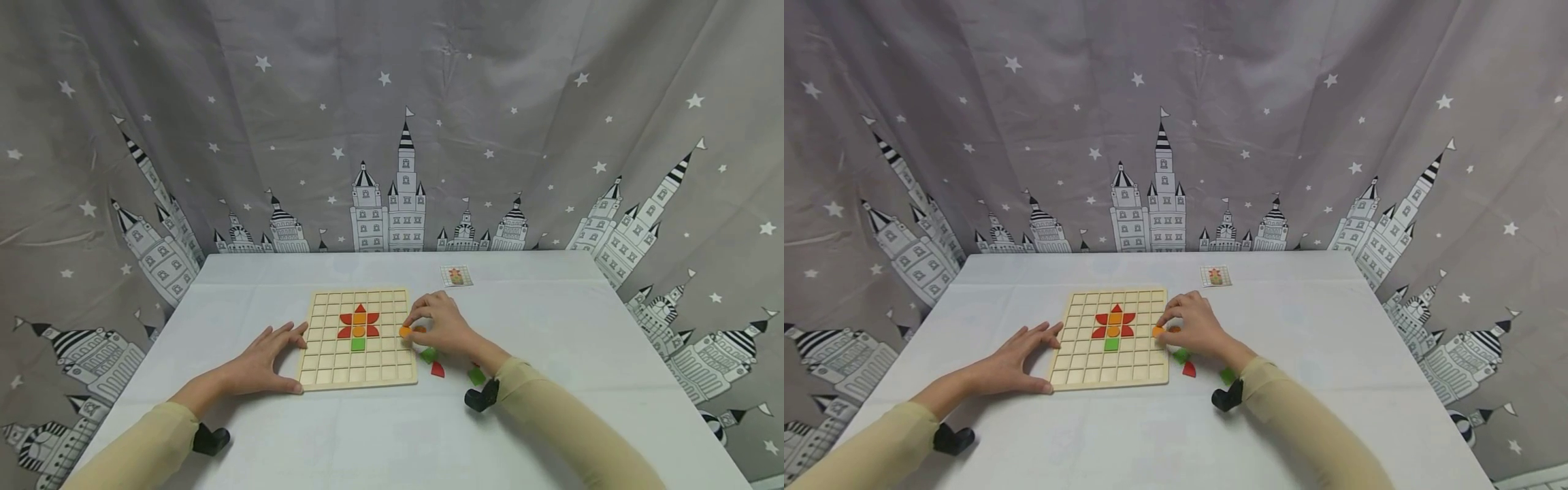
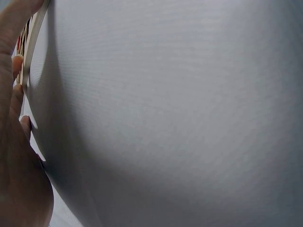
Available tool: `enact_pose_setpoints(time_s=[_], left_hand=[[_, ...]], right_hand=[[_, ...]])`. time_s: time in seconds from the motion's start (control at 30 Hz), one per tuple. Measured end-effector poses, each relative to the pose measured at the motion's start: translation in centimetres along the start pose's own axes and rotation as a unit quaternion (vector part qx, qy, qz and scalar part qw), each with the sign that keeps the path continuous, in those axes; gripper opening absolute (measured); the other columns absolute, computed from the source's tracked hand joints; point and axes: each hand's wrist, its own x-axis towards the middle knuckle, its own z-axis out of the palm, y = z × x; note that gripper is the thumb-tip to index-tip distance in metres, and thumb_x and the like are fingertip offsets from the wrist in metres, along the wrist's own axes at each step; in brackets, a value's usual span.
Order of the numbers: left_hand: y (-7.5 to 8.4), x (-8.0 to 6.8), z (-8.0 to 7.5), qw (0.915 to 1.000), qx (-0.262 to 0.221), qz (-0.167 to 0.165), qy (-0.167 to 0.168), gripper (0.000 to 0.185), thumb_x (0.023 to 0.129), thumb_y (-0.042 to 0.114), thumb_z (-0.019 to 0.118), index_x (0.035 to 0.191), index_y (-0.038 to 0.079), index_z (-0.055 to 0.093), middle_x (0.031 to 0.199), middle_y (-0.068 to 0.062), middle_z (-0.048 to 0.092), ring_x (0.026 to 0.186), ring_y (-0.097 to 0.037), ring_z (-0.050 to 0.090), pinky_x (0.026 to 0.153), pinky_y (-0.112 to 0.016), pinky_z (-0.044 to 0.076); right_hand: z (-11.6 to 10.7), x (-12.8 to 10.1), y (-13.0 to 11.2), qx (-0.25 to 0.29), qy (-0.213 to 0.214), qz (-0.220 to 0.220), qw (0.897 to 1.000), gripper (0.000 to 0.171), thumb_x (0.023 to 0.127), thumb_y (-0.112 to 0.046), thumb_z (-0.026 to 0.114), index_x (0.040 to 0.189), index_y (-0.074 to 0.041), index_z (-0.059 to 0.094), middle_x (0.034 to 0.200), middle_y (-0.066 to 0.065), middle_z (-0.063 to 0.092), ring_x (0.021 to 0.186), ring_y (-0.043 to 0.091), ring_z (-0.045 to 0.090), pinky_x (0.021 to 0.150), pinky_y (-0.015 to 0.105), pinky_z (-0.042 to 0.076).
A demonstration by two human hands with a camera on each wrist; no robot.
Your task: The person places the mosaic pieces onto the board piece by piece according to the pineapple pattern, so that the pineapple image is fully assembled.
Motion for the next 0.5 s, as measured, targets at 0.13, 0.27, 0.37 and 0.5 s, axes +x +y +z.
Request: enact_pose_setpoints(time_s=[0.13,0.27,0.37,0.5], left_hand=[[-0.1,0.0,0.1,1.0000,0.004,-0.007,-0.002,0.081,0.067,0.069,0.085,0.124,0.022,0.053,0.167,-0.009,0.029,0.154,-0.040,0.015,0.124,-0.061,0.001],[-0.1,0.0,0.1,1.0000,0.005,-0.007,-0.002,0.081,0.066,0.069,0.085,0.124,0.022,0.053,0.167,-0.009,0.029,0.154,-0.040,0.015,0.124,-0.061,0.001],[-0.1,0.0,0.0,1.0000,0.005,-0.004,-0.001,0.081,0.067,0.068,0.085,0.124,0.022,0.053,0.167,-0.009,0.029,0.154,-0.040,0.015,0.124,-0.061,0.001],[-0.1,-0.1,0.0,1.0000,0.003,-0.001,-0.001,0.081,0.067,0.068,0.085,0.124,0.022,0.053,0.166,-0.010,0.030,0.154,-0.041,0.015,0.124,-0.062,0.001]], right_hand=[[1.6,1.0,-1.4,-0.003,-0.004,-0.038,0.999,0.013,0.084,-0.033,0.084,0.094,-0.027,0.079,0.115,-0.007,0.062,0.116,0.021,0.046,0.098,0.043,0.039],[3.1,1.7,-2.1,-0.021,-0.016,-0.049,0.998,0.015,0.085,-0.039,0.083,0.094,-0.028,0.079,0.115,-0.010,0.062,0.116,0.018,0.045,0.097,0.040,0.039],[3.9,2.1,-2.5,-0.033,-0.024,-0.045,0.998,0.015,0.086,-0.040,0.081,0.095,-0.028,0.080,0.116,-0.011,0.062,0.117,0.016,0.045,0.097,0.039,0.038],[4.4,2.4,-2.8,-0.044,-0.028,-0.043,0.998,0.016,0.086,-0.040,0.080,0.096,-0.027,0.080,0.117,-0.009,0.063,0.117,0.017,0.045,0.097,0.039,0.039]])
